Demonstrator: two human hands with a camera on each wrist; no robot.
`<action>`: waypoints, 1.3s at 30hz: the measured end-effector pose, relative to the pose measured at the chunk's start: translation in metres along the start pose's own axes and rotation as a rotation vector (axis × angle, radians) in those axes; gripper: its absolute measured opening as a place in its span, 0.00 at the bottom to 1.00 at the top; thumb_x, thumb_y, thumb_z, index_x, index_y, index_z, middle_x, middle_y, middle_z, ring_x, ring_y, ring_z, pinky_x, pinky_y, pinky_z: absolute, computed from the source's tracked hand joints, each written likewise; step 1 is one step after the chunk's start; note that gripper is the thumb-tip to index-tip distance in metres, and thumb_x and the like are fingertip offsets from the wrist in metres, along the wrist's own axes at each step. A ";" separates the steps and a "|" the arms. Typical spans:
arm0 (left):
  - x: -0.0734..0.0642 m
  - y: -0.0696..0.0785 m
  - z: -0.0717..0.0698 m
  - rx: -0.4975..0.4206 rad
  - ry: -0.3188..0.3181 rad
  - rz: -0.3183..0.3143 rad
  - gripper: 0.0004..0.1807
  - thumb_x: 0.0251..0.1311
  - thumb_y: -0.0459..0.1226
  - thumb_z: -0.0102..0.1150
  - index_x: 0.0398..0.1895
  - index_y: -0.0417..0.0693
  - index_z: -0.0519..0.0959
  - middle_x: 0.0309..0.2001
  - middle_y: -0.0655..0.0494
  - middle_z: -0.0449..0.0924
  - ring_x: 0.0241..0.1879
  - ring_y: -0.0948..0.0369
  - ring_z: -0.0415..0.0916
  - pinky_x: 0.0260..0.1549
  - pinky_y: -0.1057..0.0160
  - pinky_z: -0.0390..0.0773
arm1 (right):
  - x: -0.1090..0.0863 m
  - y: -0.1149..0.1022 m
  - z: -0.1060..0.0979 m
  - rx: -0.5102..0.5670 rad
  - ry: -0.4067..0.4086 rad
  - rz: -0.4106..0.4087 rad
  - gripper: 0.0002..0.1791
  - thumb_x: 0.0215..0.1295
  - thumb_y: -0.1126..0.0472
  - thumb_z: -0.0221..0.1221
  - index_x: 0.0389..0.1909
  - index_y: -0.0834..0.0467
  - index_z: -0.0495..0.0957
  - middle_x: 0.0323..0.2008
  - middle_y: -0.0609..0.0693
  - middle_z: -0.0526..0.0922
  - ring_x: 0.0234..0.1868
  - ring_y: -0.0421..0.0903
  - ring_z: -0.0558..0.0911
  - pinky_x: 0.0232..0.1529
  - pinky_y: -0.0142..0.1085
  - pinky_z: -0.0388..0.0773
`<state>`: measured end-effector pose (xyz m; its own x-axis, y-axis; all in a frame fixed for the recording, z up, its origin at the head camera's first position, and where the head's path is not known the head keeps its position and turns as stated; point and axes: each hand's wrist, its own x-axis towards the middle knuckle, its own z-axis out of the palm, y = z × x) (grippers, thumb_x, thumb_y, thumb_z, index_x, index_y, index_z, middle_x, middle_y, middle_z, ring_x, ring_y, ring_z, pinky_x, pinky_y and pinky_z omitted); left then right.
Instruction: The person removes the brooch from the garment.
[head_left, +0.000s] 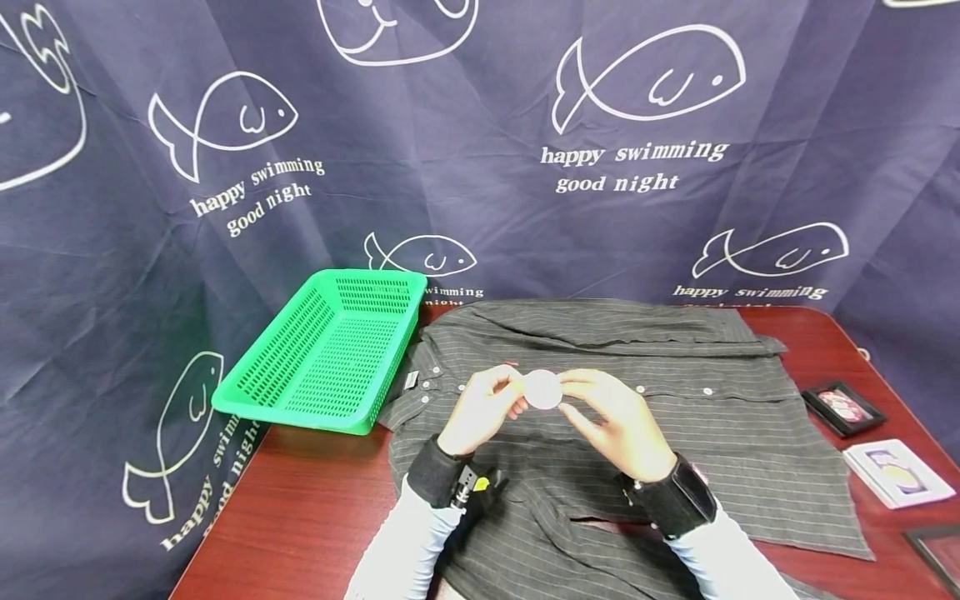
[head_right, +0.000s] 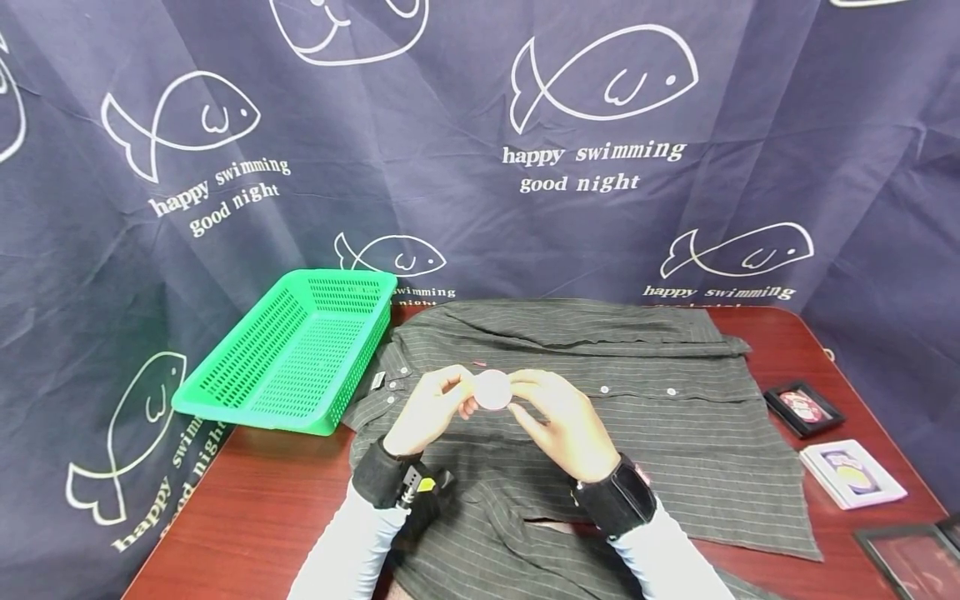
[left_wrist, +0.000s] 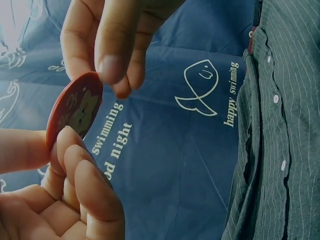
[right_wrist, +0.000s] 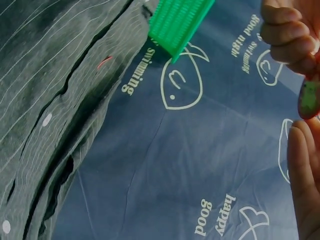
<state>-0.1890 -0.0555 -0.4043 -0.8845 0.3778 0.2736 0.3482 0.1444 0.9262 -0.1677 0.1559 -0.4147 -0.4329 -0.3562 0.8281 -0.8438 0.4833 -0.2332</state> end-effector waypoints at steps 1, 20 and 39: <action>0.000 0.000 0.000 -0.006 -0.002 -0.002 0.11 0.68 0.30 0.51 0.33 0.27 0.77 0.27 0.30 0.77 0.23 0.70 0.73 0.25 0.72 0.77 | 0.000 0.000 0.001 -0.023 0.009 -0.016 0.14 0.70 0.54 0.57 0.41 0.61 0.84 0.44 0.55 0.85 0.45 0.50 0.82 0.58 0.25 0.70; -0.001 0.002 0.004 -0.044 -0.011 -0.032 0.11 0.68 0.30 0.51 0.33 0.26 0.76 0.27 0.31 0.77 0.23 0.65 0.74 0.25 0.71 0.78 | -0.002 0.003 0.006 -0.163 0.112 -0.203 0.16 0.75 0.58 0.50 0.36 0.62 0.84 0.41 0.55 0.85 0.39 0.50 0.83 0.45 0.36 0.77; -0.013 -0.007 0.004 0.265 0.095 0.027 0.09 0.69 0.41 0.55 0.37 0.46 0.80 0.32 0.51 0.82 0.31 0.60 0.79 0.35 0.69 0.77 | -0.004 0.006 -0.024 -0.145 0.162 0.020 0.17 0.72 0.52 0.53 0.34 0.60 0.84 0.34 0.51 0.86 0.35 0.45 0.83 0.46 0.26 0.74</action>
<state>-0.1785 -0.0577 -0.4160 -0.8948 0.2991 0.3315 0.4296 0.3746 0.8216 -0.1633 0.1795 -0.4075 -0.3821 -0.2178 0.8981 -0.7760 0.6033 -0.1838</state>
